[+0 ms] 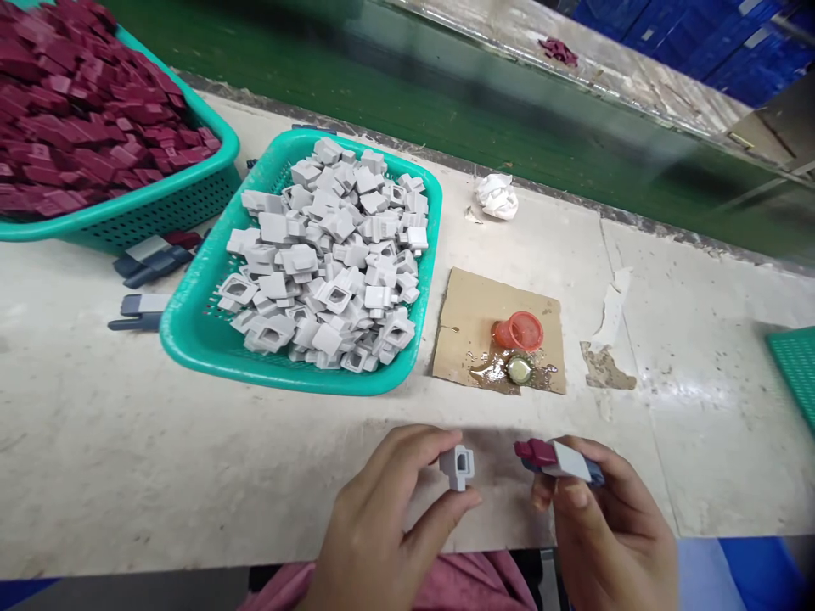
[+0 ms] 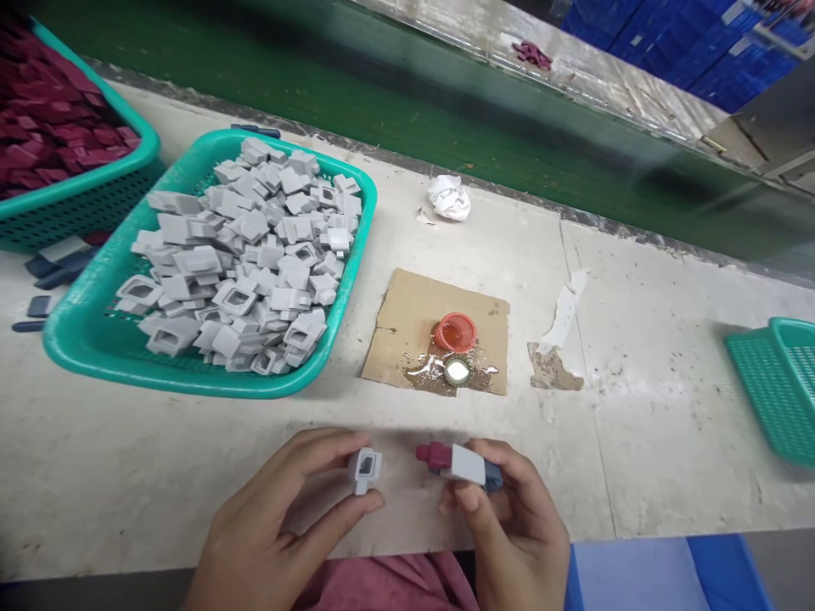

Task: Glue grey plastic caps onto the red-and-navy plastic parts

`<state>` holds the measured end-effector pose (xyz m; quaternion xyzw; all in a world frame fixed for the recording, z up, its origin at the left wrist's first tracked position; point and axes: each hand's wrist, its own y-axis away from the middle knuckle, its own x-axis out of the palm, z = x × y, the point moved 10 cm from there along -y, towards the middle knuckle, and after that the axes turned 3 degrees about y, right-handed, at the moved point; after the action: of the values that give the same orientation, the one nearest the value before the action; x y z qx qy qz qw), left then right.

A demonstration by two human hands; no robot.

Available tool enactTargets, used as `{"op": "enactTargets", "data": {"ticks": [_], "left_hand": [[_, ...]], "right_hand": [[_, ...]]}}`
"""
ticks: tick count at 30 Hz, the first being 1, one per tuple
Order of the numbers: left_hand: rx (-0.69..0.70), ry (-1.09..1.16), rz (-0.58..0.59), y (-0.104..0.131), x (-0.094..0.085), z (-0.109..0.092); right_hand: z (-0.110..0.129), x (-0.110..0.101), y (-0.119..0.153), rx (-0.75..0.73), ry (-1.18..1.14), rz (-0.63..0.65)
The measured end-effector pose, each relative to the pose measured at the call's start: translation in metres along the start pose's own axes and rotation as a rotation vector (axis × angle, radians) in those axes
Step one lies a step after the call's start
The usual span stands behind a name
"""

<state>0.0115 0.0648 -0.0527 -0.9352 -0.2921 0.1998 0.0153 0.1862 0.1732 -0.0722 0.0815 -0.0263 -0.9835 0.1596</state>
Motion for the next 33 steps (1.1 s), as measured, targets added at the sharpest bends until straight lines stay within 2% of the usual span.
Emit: {"op": "enactTargets", "data": {"ticks": [4,7,10,13,17,21,24,27,31,33], "left_hand": [[-0.053,0.034,0.078,-0.001,0.001,0.008],[-0.017,-0.002,0.167,0.0,0.003,0.007],[0.02,-0.049,0.199,0.0,0.0,0.006],[0.05,-0.054,0.226,-0.001,-0.001,0.005],[0.093,-0.047,0.275,0.001,0.001,0.002],[0.077,0.004,0.24,0.001,0.002,0.001],[0.026,0.1,0.167,0.001,0.002,0.003],[-0.022,0.138,0.099,0.003,0.002,0.006],[0.037,0.076,0.027,0.002,-0.001,0.0],[0.049,0.056,0.011,-0.001,-0.002,-0.003]], "right_hand": [[0.03,0.007,0.004,-0.33,0.081,0.108],[0.045,0.013,0.011,-0.519,0.175,0.202],[0.054,0.017,0.02,-0.684,0.283,0.264],[0.056,0.019,0.027,-0.788,0.35,0.299],[0.053,0.026,0.032,-0.841,0.396,0.417],[0.054,0.027,0.03,-0.83,0.374,0.399],[0.054,0.02,0.023,-0.742,0.324,0.237],[0.045,0.016,0.022,-0.618,0.238,0.121],[0.029,0.01,0.018,-0.438,0.119,0.063],[0.02,0.002,0.008,-0.288,0.041,0.008]]}}
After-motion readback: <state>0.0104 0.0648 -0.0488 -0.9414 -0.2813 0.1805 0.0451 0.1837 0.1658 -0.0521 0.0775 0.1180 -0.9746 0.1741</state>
